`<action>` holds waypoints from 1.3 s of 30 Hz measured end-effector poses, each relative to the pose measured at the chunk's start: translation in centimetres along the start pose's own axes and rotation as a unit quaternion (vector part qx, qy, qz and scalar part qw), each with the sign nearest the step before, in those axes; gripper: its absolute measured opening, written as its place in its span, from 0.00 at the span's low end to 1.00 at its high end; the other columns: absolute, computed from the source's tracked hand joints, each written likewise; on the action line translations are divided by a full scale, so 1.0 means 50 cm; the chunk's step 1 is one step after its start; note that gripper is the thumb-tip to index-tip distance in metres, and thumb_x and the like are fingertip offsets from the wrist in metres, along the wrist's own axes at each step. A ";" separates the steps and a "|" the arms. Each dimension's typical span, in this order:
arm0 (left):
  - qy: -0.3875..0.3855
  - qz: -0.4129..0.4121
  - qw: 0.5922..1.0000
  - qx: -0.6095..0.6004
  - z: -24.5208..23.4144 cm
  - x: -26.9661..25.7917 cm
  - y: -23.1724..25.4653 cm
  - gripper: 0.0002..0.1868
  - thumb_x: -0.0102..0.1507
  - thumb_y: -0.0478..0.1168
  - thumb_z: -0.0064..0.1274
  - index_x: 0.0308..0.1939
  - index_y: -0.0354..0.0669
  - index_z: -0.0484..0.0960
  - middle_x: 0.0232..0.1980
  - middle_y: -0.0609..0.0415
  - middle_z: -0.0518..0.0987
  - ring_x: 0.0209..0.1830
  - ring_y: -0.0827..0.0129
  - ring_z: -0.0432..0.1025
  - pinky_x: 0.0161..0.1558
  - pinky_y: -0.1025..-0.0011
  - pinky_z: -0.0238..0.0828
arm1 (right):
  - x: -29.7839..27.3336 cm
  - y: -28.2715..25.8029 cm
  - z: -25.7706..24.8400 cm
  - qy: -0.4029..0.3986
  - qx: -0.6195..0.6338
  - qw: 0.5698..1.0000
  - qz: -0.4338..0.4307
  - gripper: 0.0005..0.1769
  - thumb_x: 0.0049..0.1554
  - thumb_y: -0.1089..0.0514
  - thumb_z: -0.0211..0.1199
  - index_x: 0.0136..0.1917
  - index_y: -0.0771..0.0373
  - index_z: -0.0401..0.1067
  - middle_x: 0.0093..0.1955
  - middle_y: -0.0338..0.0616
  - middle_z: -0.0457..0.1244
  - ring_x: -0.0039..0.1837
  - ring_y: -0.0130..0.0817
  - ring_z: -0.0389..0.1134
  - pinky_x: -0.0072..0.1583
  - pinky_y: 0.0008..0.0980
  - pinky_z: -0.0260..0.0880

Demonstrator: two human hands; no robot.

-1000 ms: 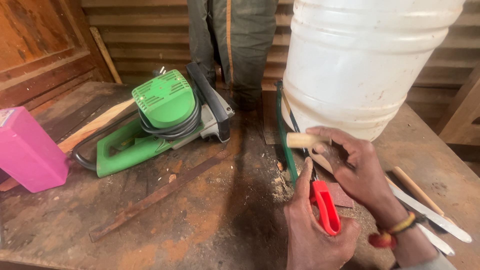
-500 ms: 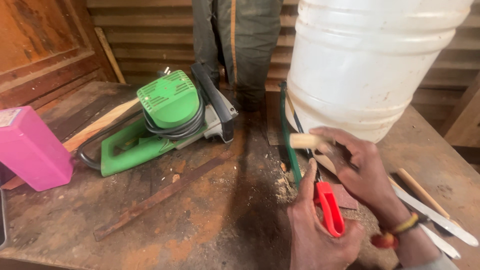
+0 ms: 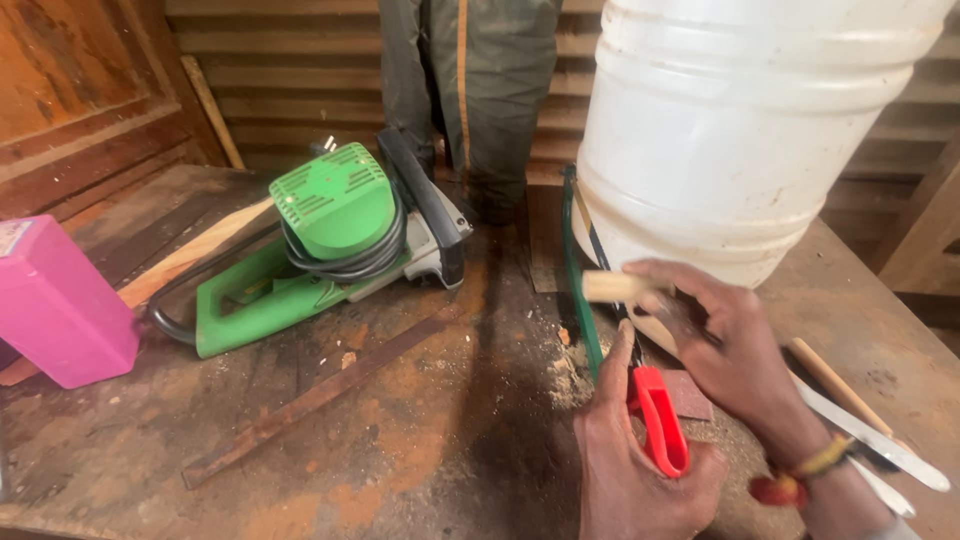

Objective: The person sands a small cylindrical wooden piece with sandpaper, then uses a red-handled coping saw to cut notches into it. They repeatedly switch between sanding and sawing to refine the shape of the wooden piece on a workbench.

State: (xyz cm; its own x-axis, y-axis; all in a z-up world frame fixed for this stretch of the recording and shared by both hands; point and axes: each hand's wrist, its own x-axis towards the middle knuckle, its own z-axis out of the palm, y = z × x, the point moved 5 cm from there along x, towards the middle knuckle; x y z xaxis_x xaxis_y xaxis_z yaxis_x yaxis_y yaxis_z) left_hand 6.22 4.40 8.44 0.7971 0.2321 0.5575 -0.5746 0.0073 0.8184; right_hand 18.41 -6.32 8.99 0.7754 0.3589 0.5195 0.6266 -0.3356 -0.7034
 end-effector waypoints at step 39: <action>-0.031 -0.050 0.998 0.012 0.015 0.001 -0.034 0.52 0.53 0.35 0.54 0.78 0.17 0.50 0.35 0.42 0.78 0.37 0.64 0.81 0.46 0.70 0.85 | -0.003 0.004 0.012 0.013 0.196 0.962 0.192 0.21 0.60 0.54 0.59 0.64 0.62 0.77 0.38 0.40 0.70 0.37 0.24 0.64 0.38 0.24 0.66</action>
State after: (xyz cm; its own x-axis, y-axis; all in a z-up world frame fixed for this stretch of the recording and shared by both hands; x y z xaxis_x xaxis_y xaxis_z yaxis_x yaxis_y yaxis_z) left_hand 7.39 3.68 7.18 0.8610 0.1711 0.4790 -0.4869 0.0048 0.8735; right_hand 18.40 -5.92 8.47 0.9489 0.2497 0.1927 0.2195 -0.0838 -0.9720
